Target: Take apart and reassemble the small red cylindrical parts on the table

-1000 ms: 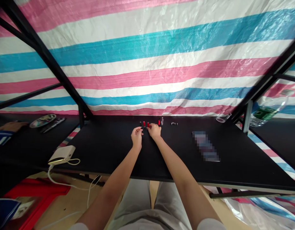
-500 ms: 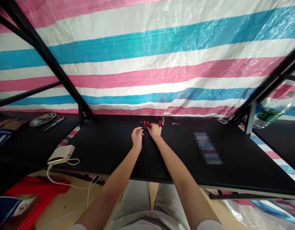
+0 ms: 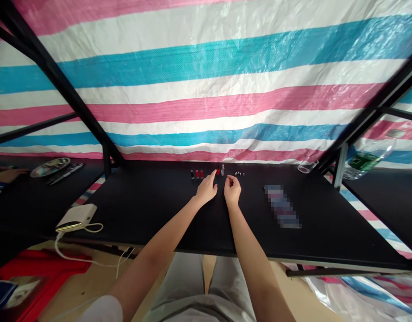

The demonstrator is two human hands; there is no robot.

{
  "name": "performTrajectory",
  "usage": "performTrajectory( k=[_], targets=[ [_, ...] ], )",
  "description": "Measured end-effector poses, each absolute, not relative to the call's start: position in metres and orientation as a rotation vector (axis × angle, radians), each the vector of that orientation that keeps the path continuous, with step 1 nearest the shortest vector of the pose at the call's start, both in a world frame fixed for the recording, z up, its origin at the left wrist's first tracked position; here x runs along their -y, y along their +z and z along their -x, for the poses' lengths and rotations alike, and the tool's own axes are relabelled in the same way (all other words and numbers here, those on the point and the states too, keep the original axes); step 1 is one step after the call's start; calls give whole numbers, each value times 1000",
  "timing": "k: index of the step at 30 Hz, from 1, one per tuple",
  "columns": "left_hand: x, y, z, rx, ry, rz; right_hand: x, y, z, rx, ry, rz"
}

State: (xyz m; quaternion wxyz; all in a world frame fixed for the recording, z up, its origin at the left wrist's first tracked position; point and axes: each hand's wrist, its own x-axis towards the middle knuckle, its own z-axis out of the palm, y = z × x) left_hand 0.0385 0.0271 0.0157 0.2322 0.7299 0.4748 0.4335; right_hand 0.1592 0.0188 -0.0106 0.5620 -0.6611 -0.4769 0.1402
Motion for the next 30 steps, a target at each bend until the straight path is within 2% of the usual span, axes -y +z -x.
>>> performTrajectory(
  k=[9, 13, 18, 25, 30],
  targets=[
    [-58, 15, -62, -1569, 879, -2297, -22, -13, -159, 1127, 392, 1554],
    [-63, 19, -65, -1614, 848, -2362, -26, -18, -161, 1252, 301, 1545],
    [-58, 16, -58, -1578, 982, -2258, -31, -24, -160, 1430, 194, 1617],
    [-29, 7, -28, -1409, 1402, -1745, -31, -25, -146, 1736, 230, 1918],
    [-12, 1, -13, -1411, 1458, -1634, -33, -20, -142, 1801, 254, 2031]
  ],
)
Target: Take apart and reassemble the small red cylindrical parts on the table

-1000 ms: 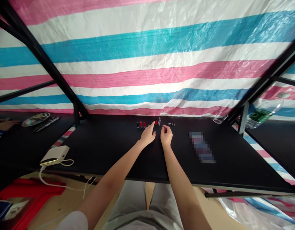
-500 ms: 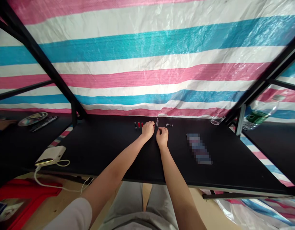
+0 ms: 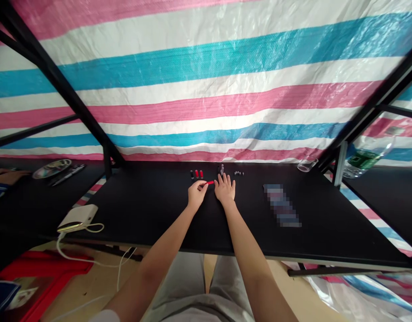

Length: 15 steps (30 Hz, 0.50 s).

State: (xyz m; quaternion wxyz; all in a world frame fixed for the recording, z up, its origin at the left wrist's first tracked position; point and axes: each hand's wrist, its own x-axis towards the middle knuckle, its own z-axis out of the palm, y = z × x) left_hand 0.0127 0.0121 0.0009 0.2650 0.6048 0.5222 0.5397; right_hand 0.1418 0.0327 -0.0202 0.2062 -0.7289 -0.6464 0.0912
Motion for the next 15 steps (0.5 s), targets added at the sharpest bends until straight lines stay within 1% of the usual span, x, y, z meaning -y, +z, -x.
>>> performTrajectory(
  k=[9, 15],
  targets=[
    [-15, -13, -4, -1329, 1587, -1235, -33, -20, -141, 1791, 216, 2041],
    [-15, -15, -3, -1307, 1586, -1245, -21, -20, -143, 1739, 136, 1908]
  ],
)
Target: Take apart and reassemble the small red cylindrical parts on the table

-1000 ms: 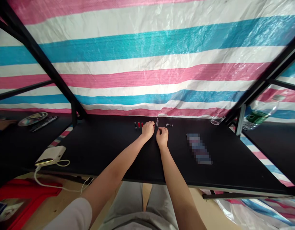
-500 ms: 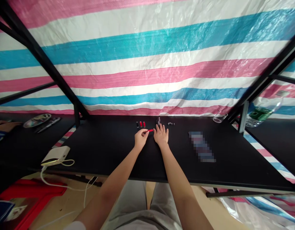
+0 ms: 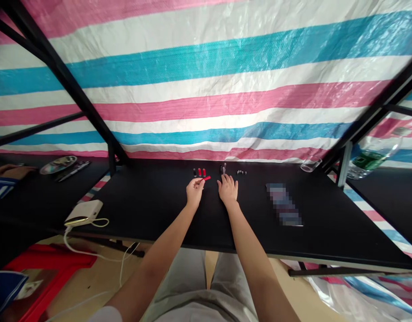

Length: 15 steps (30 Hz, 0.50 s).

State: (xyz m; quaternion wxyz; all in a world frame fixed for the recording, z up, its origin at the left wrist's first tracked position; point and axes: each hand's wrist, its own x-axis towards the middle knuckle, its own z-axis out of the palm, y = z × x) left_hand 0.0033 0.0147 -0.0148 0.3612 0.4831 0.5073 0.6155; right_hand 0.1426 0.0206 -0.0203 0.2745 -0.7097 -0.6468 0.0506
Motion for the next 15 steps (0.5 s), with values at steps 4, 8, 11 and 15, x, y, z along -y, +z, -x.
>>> performTrajectory(
  k=[4, 8, 11, 15],
  targets=[
    [-14, -15, -4, -1290, 1587, -1235, -13, -13, -145, 1675, 67, 1739],
    [-14, -15, -4, -1261, 1609, -1195, -11, -7, -146, 1616, 64, 1599],
    [-13, -14, -4, -1247, 1628, -1199, -10, -7, -145, 1621, 107, 1482],
    [-13, -13, -3, -1224, 1643, -1184, -8, -6, -141, 1707, 167, 1362]
  ],
)
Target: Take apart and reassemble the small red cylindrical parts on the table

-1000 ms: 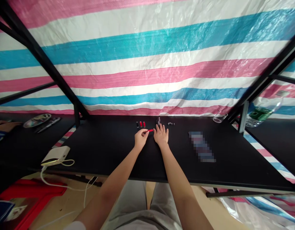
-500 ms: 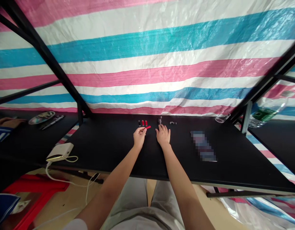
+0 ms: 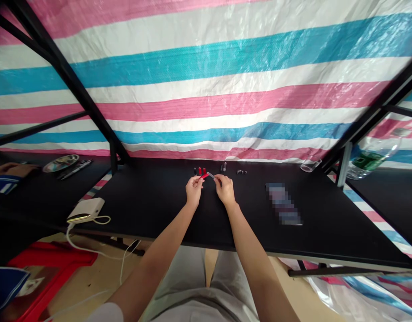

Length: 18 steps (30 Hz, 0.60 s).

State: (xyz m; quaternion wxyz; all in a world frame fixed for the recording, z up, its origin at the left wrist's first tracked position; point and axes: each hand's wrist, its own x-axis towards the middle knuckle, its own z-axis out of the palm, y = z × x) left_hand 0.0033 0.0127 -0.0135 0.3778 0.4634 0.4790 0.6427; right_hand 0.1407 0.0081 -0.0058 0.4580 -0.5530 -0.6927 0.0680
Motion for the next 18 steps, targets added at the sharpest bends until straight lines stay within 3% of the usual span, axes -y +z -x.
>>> performTrajectory(
  k=[18],
  targets=[
    [-13, -10, -3, -1172, 1719, -1167, -11, -9, -142, 1799, 171, 1339]
  ],
)
